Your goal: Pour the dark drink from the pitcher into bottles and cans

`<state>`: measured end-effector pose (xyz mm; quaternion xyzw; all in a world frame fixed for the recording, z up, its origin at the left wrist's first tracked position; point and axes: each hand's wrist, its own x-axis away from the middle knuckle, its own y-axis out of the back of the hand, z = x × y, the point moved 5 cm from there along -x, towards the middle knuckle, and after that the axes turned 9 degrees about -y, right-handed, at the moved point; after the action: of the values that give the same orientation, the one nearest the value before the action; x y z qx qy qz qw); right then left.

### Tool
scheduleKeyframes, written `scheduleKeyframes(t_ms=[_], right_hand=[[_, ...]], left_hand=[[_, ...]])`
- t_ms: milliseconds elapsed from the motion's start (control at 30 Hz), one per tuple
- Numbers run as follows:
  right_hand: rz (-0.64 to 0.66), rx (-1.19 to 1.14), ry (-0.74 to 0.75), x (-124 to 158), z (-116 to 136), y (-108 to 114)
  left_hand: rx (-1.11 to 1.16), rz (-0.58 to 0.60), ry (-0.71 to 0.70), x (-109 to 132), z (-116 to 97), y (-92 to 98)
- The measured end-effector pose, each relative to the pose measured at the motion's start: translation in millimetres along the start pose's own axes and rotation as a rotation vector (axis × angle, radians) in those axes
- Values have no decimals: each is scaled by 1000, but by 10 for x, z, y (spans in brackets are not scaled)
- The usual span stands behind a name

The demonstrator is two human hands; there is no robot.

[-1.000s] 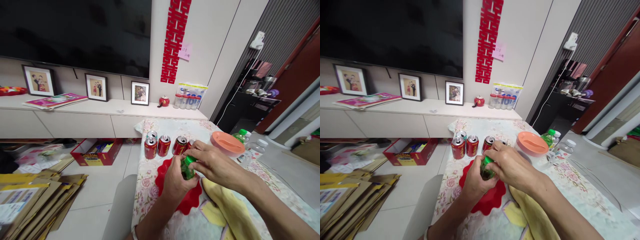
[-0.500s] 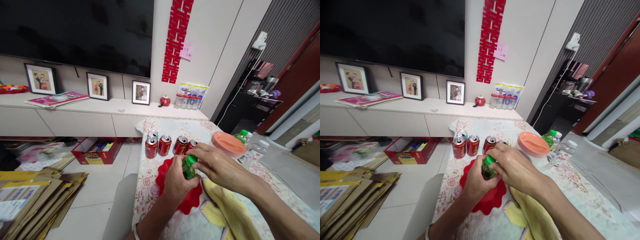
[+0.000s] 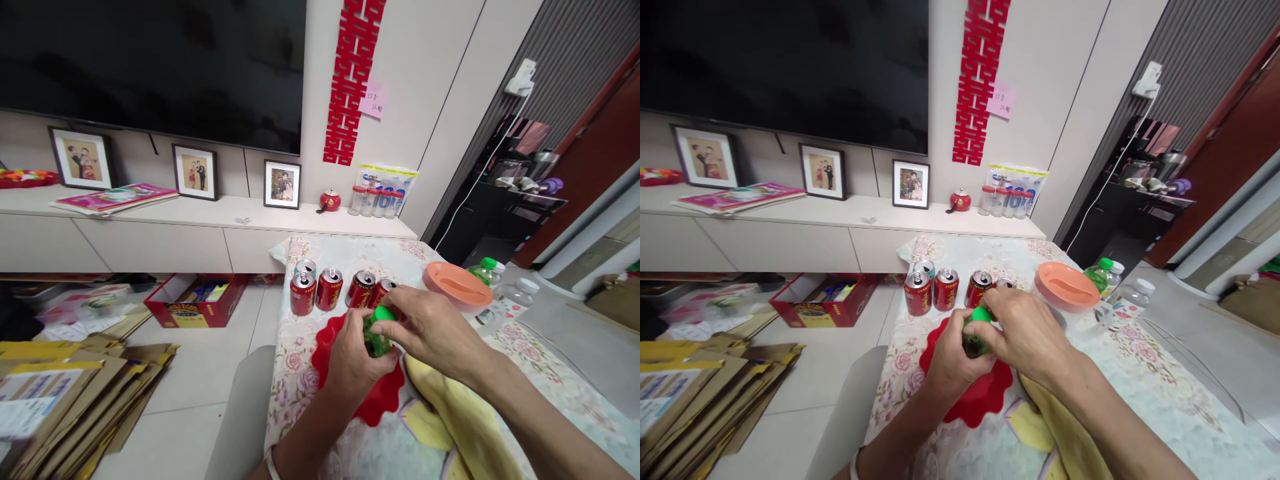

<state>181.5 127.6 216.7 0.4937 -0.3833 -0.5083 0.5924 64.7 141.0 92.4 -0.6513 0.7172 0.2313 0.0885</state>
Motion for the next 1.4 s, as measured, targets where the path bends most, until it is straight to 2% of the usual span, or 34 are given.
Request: scheduleKeyframes(t_ms=[67,233,433,600,700,900,1067,1167,1233,1367,1400], right_hand=[[2,-13,-17,2,-1,6],[72,-261,274,80,86,31],[-79,-160,190,39,62,-78],[-84,-228,228,30,83,-80],[-181,-231,220,49,74,-92],[-498,-87,191,113,125,-261],[-583,-169,171,193,126,-315],[-593,-237,161,430,-55,-342],[-605,-222,83,694,-333,-448],[-487,65,-230,1282,-1081,-1008],[-463,116,-262,1408,-1225,-1174]], left_hand=[[5,6,-4,8,2,2],[-47,23,31,18,3,2],[-32,36,23,5,14,-13],[-36,22,9,1,-1,-3],[-54,13,20,-5,-18,5],[-23,7,35,6,-51,21],[-33,6,62,42,-66,35],[-26,9,67,59,-71,58],[-17,22,70,62,-63,72],[20,61,88,51,-33,84],[29,66,91,47,-30,86]])
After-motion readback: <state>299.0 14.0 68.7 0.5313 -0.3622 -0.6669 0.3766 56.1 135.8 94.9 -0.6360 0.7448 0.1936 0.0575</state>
